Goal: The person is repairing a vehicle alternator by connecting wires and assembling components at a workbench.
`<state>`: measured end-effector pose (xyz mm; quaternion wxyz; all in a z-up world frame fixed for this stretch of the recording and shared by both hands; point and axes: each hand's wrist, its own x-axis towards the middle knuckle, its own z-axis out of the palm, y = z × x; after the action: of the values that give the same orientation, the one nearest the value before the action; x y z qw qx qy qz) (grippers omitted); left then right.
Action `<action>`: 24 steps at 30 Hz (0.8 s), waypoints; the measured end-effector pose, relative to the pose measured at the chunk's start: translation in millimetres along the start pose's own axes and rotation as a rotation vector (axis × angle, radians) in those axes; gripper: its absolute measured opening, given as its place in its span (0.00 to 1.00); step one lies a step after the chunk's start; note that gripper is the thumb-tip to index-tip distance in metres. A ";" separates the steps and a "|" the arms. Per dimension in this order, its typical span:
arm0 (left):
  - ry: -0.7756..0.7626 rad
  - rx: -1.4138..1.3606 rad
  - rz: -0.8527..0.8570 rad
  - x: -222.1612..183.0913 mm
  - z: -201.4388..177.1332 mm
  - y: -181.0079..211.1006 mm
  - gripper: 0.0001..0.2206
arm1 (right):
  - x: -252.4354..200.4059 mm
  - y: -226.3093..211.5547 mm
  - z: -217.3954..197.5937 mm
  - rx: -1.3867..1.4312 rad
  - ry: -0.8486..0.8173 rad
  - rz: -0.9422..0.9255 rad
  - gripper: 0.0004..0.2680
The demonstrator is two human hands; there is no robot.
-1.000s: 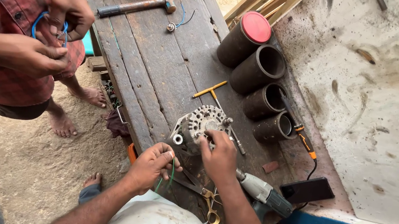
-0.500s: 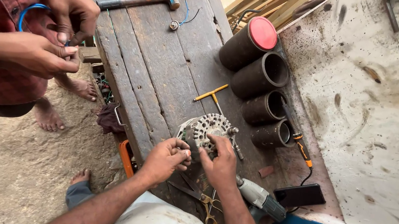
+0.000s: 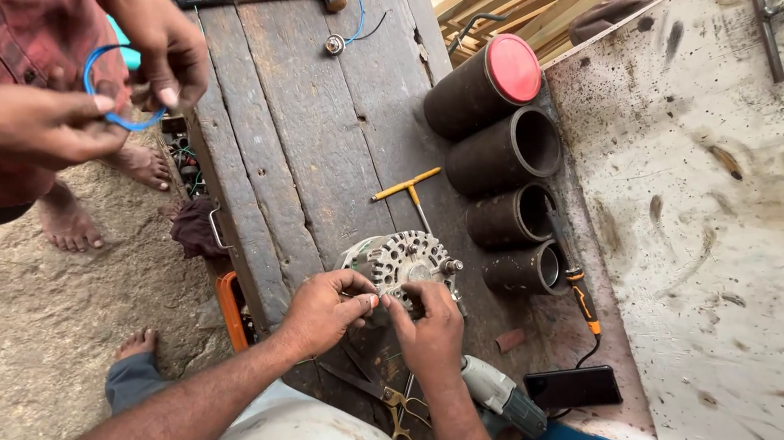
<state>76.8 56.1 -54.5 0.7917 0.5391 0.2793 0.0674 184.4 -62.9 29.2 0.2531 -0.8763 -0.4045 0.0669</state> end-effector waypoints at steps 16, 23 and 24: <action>0.020 0.041 -0.039 4.2 -1.2 -3.0 0.08 | -0.8 15.1 2.5 0.011 -0.054 0.007 0.07; 0.029 0.034 -0.039 3.3 0.1 -4.5 0.08 | 2.2 -0.4 -3.4 0.023 -0.046 -0.026 0.11; 0.030 0.032 -0.030 3.7 0.1 -5.9 0.08 | 2.5 3.2 -1.2 -0.005 -0.052 0.013 0.10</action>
<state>78.8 55.1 -61.1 0.7797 0.5464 0.3000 0.0591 188.6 -63.2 28.9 0.2400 -0.8775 -0.4053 0.0901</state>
